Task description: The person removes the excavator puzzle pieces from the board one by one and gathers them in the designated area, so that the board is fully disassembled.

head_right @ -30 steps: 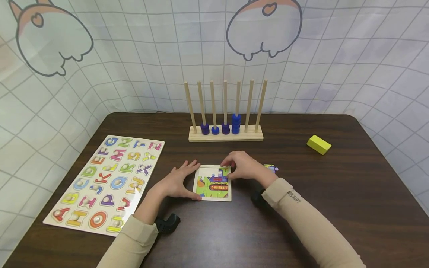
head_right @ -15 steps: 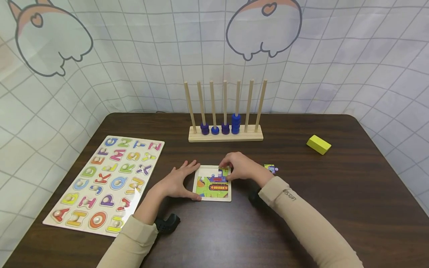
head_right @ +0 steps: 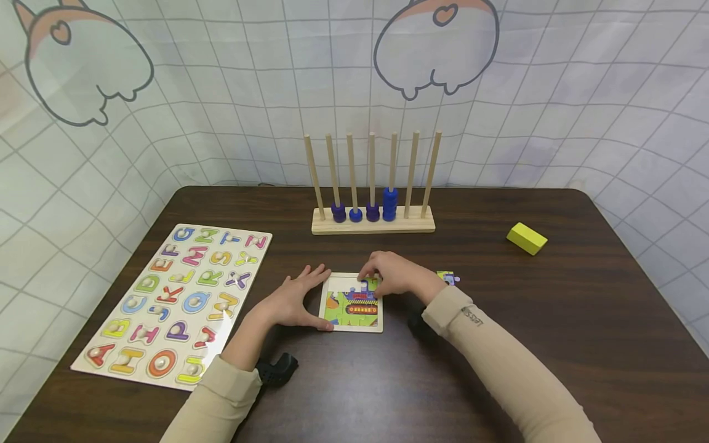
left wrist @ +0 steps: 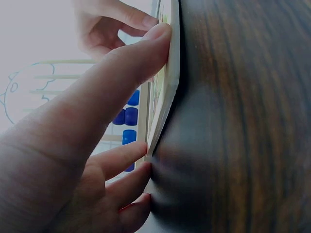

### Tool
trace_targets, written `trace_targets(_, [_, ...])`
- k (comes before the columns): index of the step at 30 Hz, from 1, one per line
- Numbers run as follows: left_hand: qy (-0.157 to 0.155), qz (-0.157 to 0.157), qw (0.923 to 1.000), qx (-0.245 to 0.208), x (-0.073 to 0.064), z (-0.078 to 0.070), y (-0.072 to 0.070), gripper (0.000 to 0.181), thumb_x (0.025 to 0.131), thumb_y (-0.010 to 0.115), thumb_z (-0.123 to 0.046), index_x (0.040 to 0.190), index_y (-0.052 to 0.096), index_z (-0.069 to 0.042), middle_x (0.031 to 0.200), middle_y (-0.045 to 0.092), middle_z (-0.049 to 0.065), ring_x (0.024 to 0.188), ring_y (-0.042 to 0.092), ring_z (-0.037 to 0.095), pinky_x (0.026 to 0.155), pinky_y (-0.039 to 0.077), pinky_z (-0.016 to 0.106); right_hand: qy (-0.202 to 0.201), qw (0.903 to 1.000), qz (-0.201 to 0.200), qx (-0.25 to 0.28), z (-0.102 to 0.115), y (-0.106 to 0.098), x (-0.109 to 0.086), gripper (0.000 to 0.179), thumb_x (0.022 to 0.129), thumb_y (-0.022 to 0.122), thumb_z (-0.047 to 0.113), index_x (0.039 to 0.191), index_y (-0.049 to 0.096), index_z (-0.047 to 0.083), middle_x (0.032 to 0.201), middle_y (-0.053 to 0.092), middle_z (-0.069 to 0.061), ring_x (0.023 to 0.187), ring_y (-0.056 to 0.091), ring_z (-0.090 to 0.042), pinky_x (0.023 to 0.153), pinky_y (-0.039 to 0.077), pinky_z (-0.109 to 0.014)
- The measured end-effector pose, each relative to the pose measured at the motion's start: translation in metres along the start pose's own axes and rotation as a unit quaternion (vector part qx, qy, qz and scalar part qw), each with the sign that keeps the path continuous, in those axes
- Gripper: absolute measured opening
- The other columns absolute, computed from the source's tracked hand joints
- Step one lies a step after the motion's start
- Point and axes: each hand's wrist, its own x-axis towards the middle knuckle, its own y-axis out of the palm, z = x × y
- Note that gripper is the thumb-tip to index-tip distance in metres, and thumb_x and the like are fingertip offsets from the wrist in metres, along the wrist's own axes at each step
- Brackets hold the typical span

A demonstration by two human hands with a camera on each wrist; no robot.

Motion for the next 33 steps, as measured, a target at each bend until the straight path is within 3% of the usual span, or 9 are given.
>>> trace_targets(11, [-0.003,0.001,1.0000,0.002,0.000,-0.002,-0.001,0.104,0.062,0.080,-0.050,0.145,0.028,-0.015,0.151,0.019,0.003,0.138,0.008,0.026,0.108,0.006,0.052,0.014,0.9996,0.022,-0.012,0.007,-0.004,0.004,0.034,0.072,0.076,0.003,0.103,0.065,0.009,0.092,0.052,-0.007,0.078,0.051,-0.019,0.069,0.046,-0.029])
trace_targets(18, [-0.002,0.002,1.0000,-0.003,0.000,-0.002,0.000,0.103,0.061,0.080,-0.050,0.144,0.029,-0.014,0.150,0.020,0.003,0.138,0.008,0.025,0.108,0.005,0.052,0.033,0.9982,0.039,-0.033,0.008,-0.002,0.006,0.034,0.073,0.075,0.002,0.103,0.062,0.011,0.095,0.050,-0.006,0.086,0.048,-0.019,0.076,0.046,-0.033])
trace_targets(27, [-0.002,0.002,1.0000,0.002,0.000,-0.001,0.000,0.104,0.062,0.080,-0.050,0.144,0.029,-0.014,0.150,0.020,0.004,0.138,0.008,0.026,0.108,0.006,0.053,0.026,0.9983,0.032,-0.040,0.012,0.000,0.006,0.031,0.074,0.075,0.001,0.099,0.060,0.012,0.097,0.051,-0.006,0.089,0.049,-0.020,0.080,0.046,-0.035])
trace_targets(33, [-0.004,0.002,1.0000,0.002,0.000,0.000,0.000,0.104,0.061,0.080,-0.050,0.145,0.029,-0.014,0.151,0.019,0.003,0.138,0.008,0.026,0.108,0.006,0.052,0.018,0.9993,0.013,-0.030,0.012,0.000,0.004,0.030,0.072,0.076,0.001,0.097,0.062,0.010,0.092,0.052,-0.005,0.083,0.050,-0.020,0.074,0.046,-0.033])
